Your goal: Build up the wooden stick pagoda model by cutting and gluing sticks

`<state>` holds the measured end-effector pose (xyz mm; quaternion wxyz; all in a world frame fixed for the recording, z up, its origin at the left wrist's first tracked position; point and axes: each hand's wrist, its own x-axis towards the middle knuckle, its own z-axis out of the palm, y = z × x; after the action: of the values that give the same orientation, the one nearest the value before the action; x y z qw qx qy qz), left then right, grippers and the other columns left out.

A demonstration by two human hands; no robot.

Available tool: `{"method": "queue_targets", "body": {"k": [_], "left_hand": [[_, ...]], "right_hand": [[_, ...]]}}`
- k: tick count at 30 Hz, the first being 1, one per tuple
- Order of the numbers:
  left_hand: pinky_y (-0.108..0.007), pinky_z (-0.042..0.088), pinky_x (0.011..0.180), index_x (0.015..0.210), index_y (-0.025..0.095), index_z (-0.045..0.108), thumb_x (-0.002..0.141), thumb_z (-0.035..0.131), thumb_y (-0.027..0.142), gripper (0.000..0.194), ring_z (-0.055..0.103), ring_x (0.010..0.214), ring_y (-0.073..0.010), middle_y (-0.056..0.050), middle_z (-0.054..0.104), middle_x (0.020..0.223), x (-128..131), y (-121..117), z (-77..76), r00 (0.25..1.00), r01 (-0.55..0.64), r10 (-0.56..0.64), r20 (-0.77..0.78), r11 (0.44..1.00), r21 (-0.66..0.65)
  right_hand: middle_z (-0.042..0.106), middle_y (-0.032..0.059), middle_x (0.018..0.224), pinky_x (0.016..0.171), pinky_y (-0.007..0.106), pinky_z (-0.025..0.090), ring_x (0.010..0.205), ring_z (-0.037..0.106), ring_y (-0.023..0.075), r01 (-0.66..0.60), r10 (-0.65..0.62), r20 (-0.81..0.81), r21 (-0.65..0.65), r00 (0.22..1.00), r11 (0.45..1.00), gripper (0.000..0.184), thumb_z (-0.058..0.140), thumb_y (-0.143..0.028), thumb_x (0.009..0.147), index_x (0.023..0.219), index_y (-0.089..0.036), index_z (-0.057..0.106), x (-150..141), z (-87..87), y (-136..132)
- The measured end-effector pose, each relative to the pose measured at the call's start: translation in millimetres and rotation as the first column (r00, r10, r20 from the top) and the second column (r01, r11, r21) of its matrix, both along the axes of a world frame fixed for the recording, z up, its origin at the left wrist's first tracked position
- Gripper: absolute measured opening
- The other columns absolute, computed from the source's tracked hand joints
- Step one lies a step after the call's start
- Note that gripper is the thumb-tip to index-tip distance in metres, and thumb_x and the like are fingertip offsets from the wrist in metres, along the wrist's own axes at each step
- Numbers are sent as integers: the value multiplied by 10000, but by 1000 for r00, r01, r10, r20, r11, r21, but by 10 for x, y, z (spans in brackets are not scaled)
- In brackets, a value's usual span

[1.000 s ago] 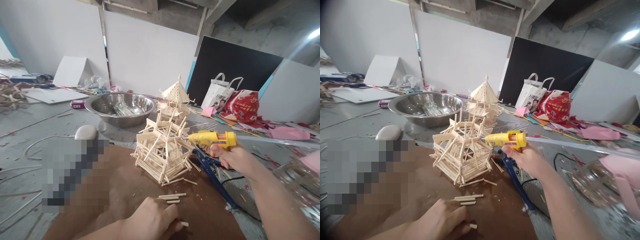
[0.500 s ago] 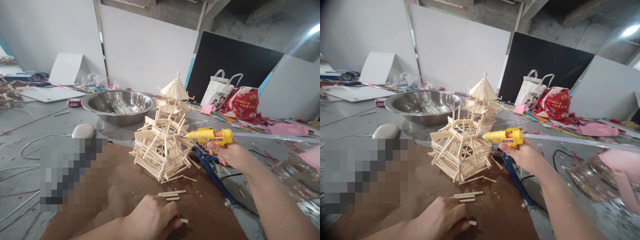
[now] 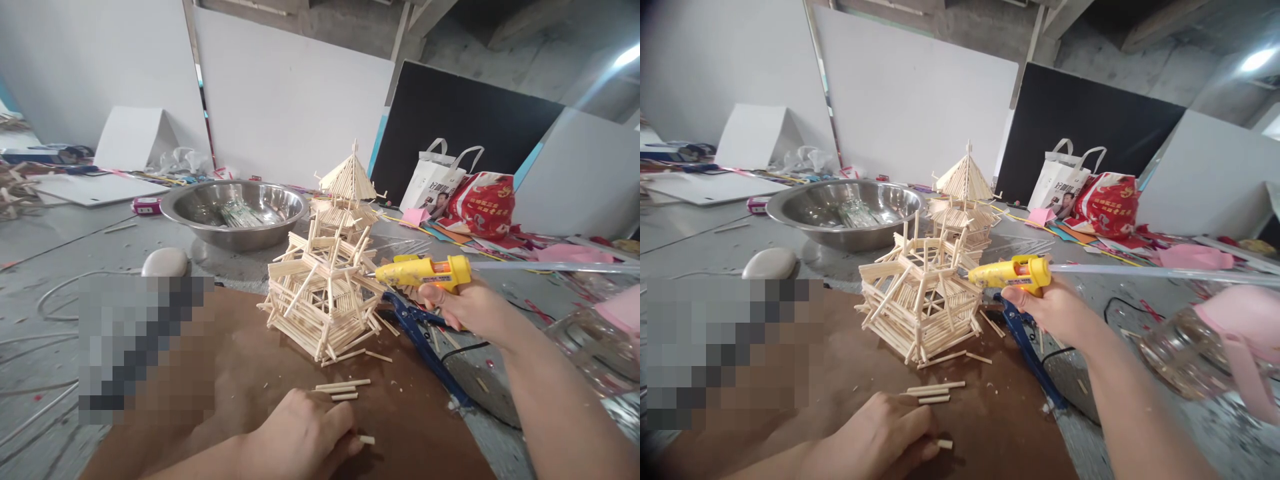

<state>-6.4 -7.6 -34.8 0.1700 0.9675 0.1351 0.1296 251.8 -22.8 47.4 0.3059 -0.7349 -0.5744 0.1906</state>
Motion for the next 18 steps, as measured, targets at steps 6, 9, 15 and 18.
{"method": "queue_targets", "body": {"k": [6,9,15,18], "left_hand": [[-185,335,440,680,182,494,848,341,295,254,507,483,-86,8,586,582,3,-6,29,999,-30,30,25,999,14],[-191,336,437,661,180,478,847,343,299,259,496,471,-90,7,576,568,-2,1,2,999,-13,13,37,1000,12],[-187,332,433,664,180,468,837,361,279,226,487,464,-92,8,570,567,9,7,-16,1000,-1,1,21,1000,5],[-182,342,445,675,179,477,835,366,262,212,500,486,-94,2,580,589,11,3,-5,1000,-7,7,20,1000,2]], "right_hand": [[363,-64,301,309,210,287,278,349,81,12,-11,-7,11,1000,1000,402,502,-594,626,533,-203,487,-44,83,-24],[372,-61,304,289,206,274,263,338,76,26,-26,11,11,1000,1000,408,501,-600,620,535,-202,488,-24,74,-30],[420,-50,342,286,204,272,264,332,68,14,-14,4,-19,1000,1000,412,486,-601,632,554,-196,490,-8,91,-59],[364,-62,302,303,215,296,257,323,75,19,-17,43,-53,999,998,448,439,-636,639,557,-197,477,-20,126,-83]]}}
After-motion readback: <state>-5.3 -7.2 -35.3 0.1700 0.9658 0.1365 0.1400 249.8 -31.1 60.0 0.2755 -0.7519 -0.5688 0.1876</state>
